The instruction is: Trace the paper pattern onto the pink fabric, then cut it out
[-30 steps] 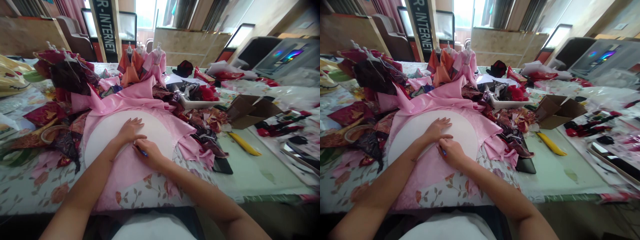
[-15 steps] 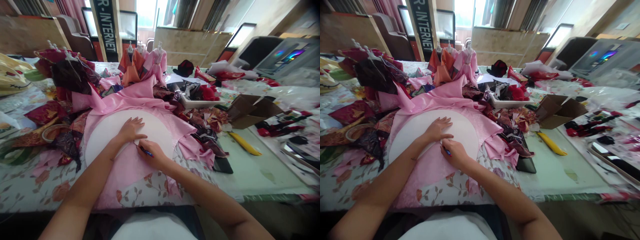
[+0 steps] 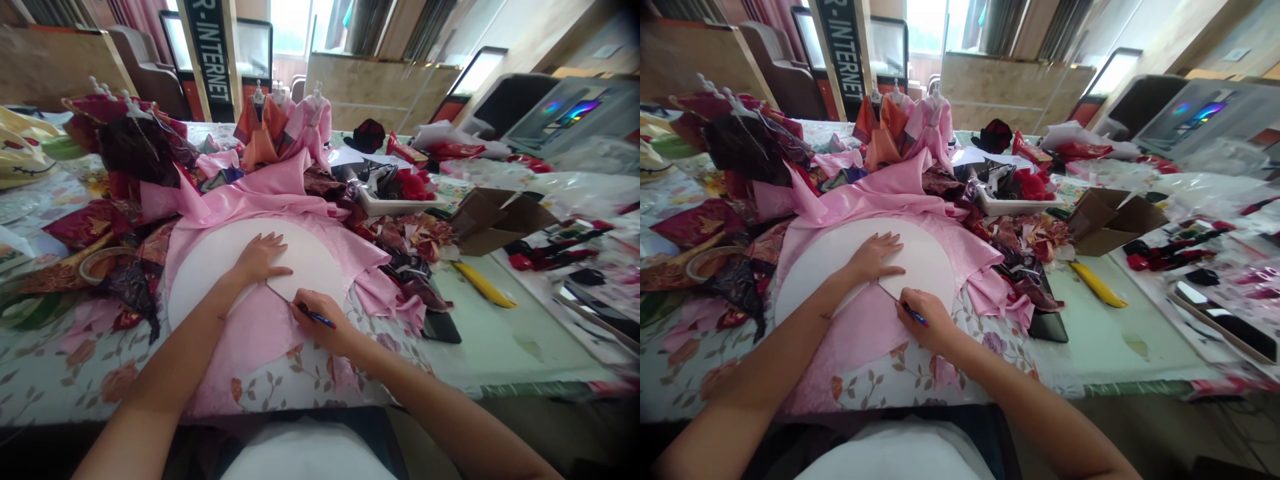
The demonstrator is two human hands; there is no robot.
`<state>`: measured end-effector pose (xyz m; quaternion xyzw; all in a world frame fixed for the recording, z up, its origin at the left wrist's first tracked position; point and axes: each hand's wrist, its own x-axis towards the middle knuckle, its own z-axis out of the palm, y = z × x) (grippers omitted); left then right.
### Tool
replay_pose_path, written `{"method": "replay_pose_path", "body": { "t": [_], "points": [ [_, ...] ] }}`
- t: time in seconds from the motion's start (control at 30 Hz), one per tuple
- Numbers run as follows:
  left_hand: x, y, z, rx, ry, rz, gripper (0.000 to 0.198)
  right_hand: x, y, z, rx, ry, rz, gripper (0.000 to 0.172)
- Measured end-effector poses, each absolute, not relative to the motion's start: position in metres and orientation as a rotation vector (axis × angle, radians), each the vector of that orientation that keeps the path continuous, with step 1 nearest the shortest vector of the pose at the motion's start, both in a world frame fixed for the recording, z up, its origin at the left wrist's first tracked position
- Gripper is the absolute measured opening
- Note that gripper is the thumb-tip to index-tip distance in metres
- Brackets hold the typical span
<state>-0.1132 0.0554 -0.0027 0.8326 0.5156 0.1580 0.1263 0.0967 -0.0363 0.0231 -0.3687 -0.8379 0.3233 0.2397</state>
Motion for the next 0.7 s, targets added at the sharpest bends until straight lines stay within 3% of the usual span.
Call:
{"method": "replay_pose_path", "body": {
  "t": [0.7],
  "points": [
    [-0.114,0.056,-0.004,2.423,1.496,0.468,0.083,0.133,-0.054,0.025,-1.174,-2.218,0.99,0.019]
  ]
}}
